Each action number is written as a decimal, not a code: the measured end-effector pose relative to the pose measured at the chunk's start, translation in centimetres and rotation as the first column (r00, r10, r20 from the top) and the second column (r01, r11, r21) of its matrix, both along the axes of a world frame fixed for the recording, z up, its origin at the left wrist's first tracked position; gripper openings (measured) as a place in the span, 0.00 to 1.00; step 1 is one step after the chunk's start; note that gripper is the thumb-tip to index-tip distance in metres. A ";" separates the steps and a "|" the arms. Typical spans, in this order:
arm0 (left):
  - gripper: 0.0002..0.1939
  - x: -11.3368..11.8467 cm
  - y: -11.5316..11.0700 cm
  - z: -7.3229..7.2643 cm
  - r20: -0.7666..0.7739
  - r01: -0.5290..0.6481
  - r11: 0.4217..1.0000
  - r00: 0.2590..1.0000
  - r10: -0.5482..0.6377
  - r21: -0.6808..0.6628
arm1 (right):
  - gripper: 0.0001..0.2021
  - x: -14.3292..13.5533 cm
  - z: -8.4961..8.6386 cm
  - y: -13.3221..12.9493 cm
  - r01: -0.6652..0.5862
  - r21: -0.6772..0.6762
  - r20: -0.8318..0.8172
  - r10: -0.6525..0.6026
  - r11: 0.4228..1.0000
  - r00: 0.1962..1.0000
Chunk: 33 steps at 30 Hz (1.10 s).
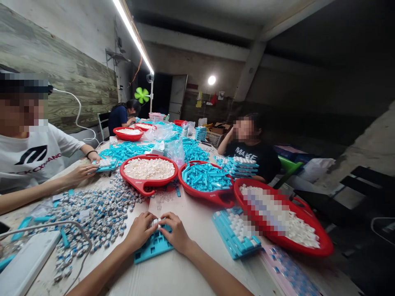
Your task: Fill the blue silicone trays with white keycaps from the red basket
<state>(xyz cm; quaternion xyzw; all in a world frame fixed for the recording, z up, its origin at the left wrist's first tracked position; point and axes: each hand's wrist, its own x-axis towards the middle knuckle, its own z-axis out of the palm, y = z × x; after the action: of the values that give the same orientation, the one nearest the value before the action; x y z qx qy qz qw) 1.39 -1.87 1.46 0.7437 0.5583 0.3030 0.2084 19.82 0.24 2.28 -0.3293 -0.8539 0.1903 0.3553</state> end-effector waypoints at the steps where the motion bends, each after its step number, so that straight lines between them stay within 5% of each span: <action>1: 0.15 0.0 0.0 0.0 -0.001 -0.002 1.000 1.000 0.002 0.000 | 0.11 0.0 0.0 0.0 -0.003 -0.010 -0.013 0.003 1.000 1.000; 23: 0.13 0.6 0.3 1.1 -0.010 -0.035 0.998 0.999 0.036 0.054 | 0.08 0.3 -0.3 1.5 -0.030 0.041 0.008 0.030 0.999 1.000; 33: 0.15 0.3 1.4 1.4 -0.055 -0.108 0.985 0.993 0.101 -0.137 | 0.11 -0.4 0.5 1.1 -0.067 0.153 0.137 0.046 0.986 0.990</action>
<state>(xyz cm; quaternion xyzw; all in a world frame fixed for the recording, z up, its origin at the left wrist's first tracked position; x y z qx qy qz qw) 1.72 -0.50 2.87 0.7040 0.6212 0.2556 0.2305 19.39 1.35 2.75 -0.2877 -0.8969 0.1098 0.3172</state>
